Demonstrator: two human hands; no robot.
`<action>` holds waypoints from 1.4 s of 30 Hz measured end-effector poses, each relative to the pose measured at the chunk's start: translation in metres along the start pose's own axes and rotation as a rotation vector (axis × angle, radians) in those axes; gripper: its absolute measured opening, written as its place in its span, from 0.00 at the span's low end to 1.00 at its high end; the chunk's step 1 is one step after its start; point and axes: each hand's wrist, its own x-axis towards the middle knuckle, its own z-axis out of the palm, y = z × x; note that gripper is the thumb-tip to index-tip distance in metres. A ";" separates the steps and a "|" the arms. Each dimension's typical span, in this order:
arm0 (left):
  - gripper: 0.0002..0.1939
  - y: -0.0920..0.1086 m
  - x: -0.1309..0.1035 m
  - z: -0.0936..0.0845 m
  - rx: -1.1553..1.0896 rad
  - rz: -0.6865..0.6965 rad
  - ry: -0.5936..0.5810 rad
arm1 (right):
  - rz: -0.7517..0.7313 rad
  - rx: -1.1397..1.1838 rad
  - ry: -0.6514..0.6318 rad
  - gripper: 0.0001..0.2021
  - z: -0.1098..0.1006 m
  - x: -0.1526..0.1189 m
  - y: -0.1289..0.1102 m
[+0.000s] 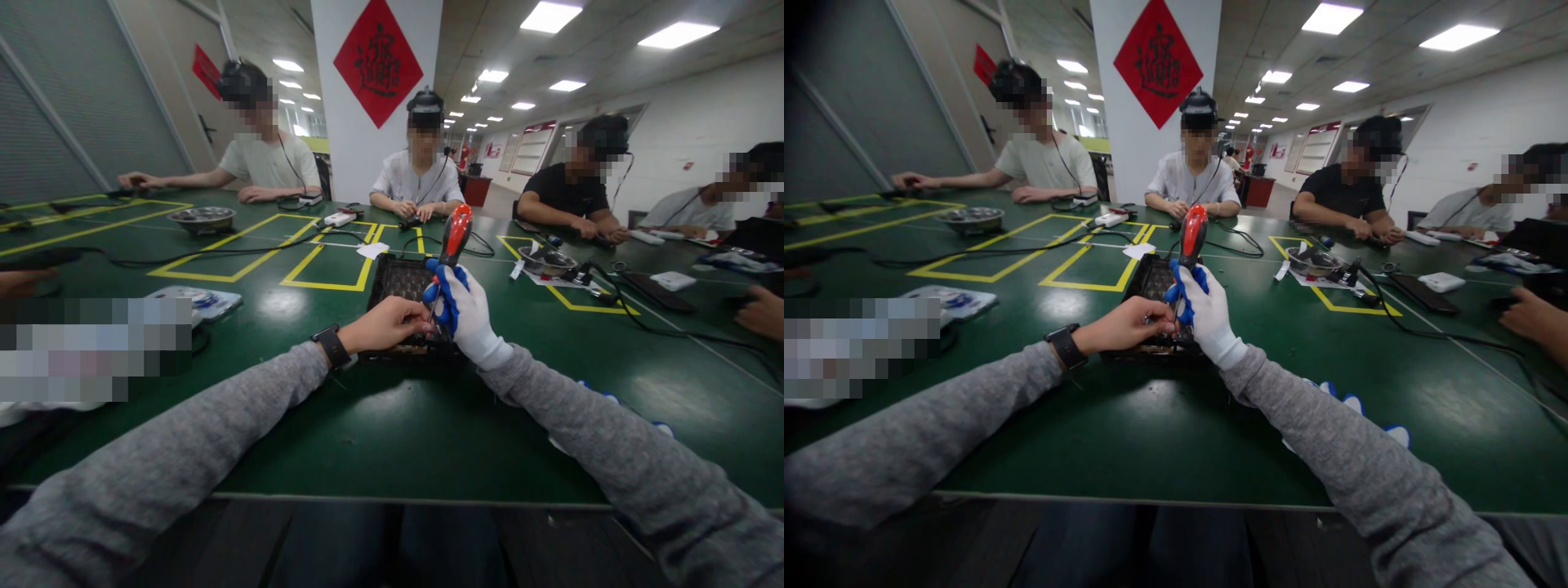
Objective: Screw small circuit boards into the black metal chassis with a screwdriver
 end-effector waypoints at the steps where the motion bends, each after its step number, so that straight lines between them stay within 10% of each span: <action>1: 0.13 0.000 0.000 0.000 0.011 -0.005 0.004 | -0.005 0.005 0.000 0.19 0.000 0.000 0.000; 42: 0.11 -0.004 0.000 0.001 -0.049 -0.021 0.087 | -0.050 -0.027 0.025 0.20 0.000 0.000 0.000</action>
